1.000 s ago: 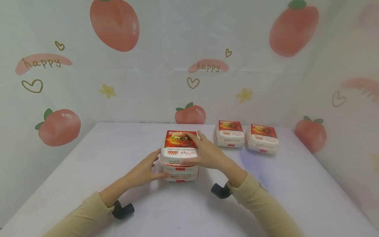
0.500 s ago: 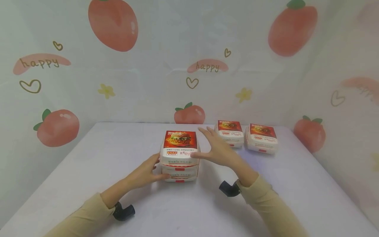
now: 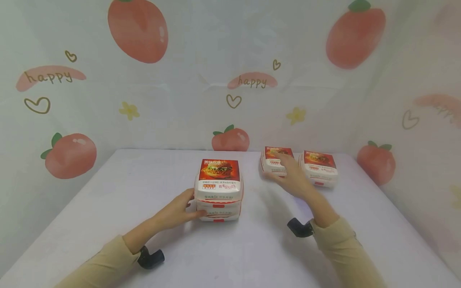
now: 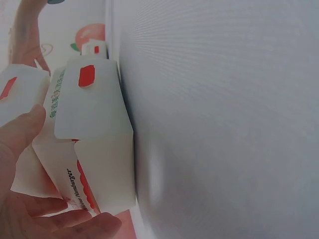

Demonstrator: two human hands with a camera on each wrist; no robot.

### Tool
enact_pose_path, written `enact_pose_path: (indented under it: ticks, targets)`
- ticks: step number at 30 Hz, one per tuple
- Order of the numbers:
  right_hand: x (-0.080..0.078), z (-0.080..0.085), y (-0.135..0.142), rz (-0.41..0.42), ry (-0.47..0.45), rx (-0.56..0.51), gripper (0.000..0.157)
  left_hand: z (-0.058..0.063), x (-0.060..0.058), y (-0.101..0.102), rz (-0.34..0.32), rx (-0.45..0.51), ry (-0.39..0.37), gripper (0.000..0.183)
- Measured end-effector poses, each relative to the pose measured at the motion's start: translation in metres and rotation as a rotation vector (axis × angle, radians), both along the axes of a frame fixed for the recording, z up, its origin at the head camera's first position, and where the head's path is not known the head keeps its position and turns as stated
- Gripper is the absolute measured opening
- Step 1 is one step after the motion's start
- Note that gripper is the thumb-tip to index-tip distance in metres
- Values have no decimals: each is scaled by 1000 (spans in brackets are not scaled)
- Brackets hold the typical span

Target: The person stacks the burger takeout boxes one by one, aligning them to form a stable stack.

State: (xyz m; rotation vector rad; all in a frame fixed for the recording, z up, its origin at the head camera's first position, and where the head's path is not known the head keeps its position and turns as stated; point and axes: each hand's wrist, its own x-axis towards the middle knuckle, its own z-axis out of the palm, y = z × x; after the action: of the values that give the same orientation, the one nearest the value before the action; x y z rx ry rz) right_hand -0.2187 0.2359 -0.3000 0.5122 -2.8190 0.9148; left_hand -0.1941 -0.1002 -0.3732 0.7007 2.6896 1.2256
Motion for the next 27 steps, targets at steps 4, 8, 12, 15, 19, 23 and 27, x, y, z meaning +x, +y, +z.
enact_pose_path:
  ticks: [4, 8, 12, 15, 19, 23, 27]
  targets:
    - [-5, -3, 17, -51, 11, -39, 68, -1, 0, -1, 10, -7, -1, 69]
    - [-11, -6, 37, -132, 15, -52, 68, 1, 2, -2, 53, -33, -10, 79]
    - [-16, -13, 57, -217, 49, -61, 66, 6, 3, -3, 102, -58, -4, 97]
    - [-18, -19, 70, -272, 82, -62, 64, 12, 4, -4, 123, -62, 11, 108]
    - [-20, -26, 84, -314, 121, -45, 61, 20, 5, -6, 114, -19, 28, 112]
    - [-23, -31, 94, -360, 117, -46, 61, 25, 5, -6, 98, 15, 43, 111]
    - [-26, -34, 101, -417, 77, -72, 68, 27, 4, -5, 88, 23, 68, 106]
